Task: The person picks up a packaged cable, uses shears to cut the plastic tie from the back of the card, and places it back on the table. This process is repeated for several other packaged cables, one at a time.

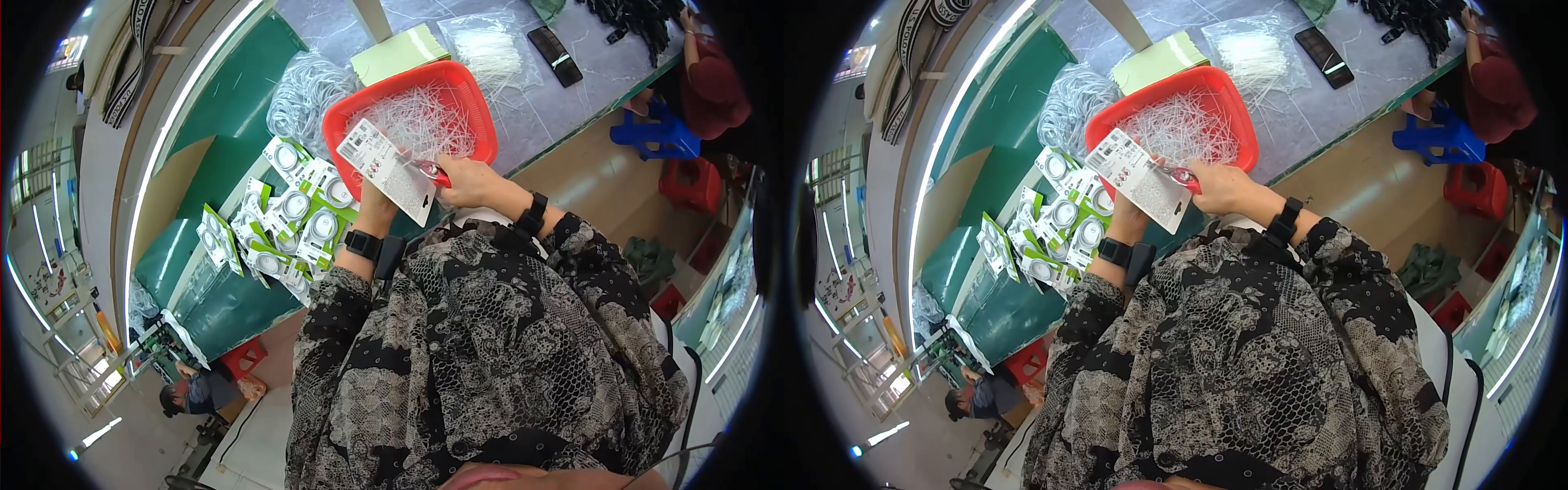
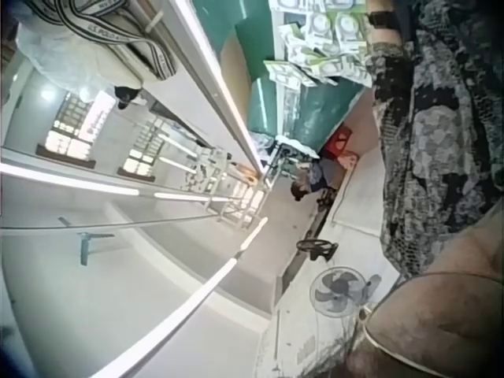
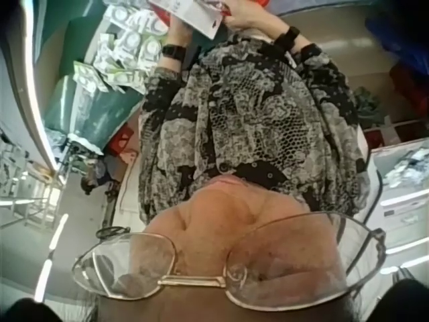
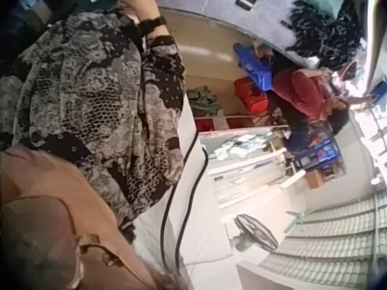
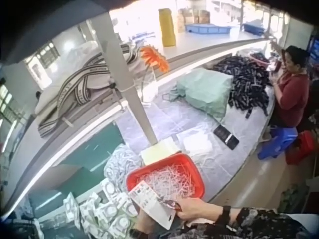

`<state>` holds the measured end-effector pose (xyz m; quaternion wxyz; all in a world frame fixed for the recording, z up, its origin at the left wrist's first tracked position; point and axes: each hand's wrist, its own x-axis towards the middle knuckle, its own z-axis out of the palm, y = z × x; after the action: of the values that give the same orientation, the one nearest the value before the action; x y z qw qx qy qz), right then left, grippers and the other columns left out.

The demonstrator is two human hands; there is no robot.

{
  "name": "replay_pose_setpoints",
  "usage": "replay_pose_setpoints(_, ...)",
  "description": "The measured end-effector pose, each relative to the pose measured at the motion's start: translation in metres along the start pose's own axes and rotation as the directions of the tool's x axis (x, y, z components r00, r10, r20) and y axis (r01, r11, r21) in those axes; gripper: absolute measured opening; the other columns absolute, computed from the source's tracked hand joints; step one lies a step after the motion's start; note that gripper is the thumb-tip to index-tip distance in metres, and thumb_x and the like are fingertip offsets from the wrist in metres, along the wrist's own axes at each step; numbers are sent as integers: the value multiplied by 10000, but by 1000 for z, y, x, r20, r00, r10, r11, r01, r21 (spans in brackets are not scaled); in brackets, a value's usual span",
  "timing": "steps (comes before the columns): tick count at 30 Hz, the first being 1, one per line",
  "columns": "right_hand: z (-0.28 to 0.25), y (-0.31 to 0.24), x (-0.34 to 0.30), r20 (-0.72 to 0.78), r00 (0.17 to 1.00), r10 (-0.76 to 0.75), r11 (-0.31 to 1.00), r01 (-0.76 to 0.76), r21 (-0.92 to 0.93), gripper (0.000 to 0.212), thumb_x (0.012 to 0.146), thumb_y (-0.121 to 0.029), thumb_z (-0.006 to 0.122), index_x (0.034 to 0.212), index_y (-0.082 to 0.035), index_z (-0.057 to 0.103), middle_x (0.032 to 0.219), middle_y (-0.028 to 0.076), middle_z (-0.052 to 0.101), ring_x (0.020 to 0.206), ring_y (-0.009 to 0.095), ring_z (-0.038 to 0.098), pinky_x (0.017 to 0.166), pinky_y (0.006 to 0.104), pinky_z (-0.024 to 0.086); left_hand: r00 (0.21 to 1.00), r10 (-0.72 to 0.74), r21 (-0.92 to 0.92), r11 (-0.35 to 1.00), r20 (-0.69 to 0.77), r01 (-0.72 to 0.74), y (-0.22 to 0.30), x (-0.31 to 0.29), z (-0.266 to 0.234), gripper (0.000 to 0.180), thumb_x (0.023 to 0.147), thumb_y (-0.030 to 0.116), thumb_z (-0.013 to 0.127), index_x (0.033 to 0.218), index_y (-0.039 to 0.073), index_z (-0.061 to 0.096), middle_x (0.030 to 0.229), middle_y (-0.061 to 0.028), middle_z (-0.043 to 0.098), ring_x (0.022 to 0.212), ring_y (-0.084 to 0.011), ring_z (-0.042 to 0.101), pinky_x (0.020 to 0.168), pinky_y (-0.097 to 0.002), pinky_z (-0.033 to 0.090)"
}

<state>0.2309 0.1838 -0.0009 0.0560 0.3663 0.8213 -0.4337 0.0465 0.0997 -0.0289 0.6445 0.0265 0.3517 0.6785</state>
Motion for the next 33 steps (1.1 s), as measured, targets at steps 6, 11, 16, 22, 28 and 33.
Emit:
replay_pose_setpoints(6,0,12,-1,71,997,28,1000,-28,-4,332,756,-184,597,1024,-5,518,845,229,634,843,412,621,737,480,478,997,-79,140,987,3,78,-8,1,-13,540,943,205,557,1433,147,337,1104,-86,607,1048,-226,599,874,-375,515)
replay_pose_setpoints(11,-4,4,-1,40,999,-13,984,5,179,328,774,-206,593,1027,-6,528,902,225,631,884,404,614,765,469,474,996,-85,67,994,36,83,-4,1,-2,546,943,188,558,1438,149,331,1091,-84,605,980,-208,613,823,-342,531)
replay_pose_setpoints(16,-6,-3,6,-37,998,-42,985,47,165,334,786,-213,588,1043,-9,522,953,227,618,913,398,601,783,465,461,994,-101,57,994,49,98,-6,3,-1,560,946,179,553,1451,152,313,1081,-74,599,926,-178,614,782,-315,537)
replay_pose_setpoints(22,-5,0,10,-38,994,-98,971,104,214,340,782,-206,583,1048,-7,507,957,230,614,909,403,597,770,472,455,998,-46,169,985,35,40,-12,1,-2,552,955,153,524,1460,141,302,1061,-60,597,908,-156,600,771,-299,522)
replay_pose_setpoints(28,-4,0,13,2,998,-60,982,59,181,340,777,-204,575,1047,-11,504,956,232,612,906,406,595,766,467,460,998,-53,148,988,14,51,-17,2,6,554,949,141,526,1457,134,305,1068,-60,594,906,-168,597,773,-304,522)
replay_pose_setpoints(33,3,7,12,65,998,-10,981,-3,194,342,772,-182,606,1054,-16,505,941,225,599,903,400,590,753,448,459,999,-44,107,993,-8,45,-22,9,1,552,949,145,520,1456,146,303,1071,-88,593,931,-210,604,790,-339,529)
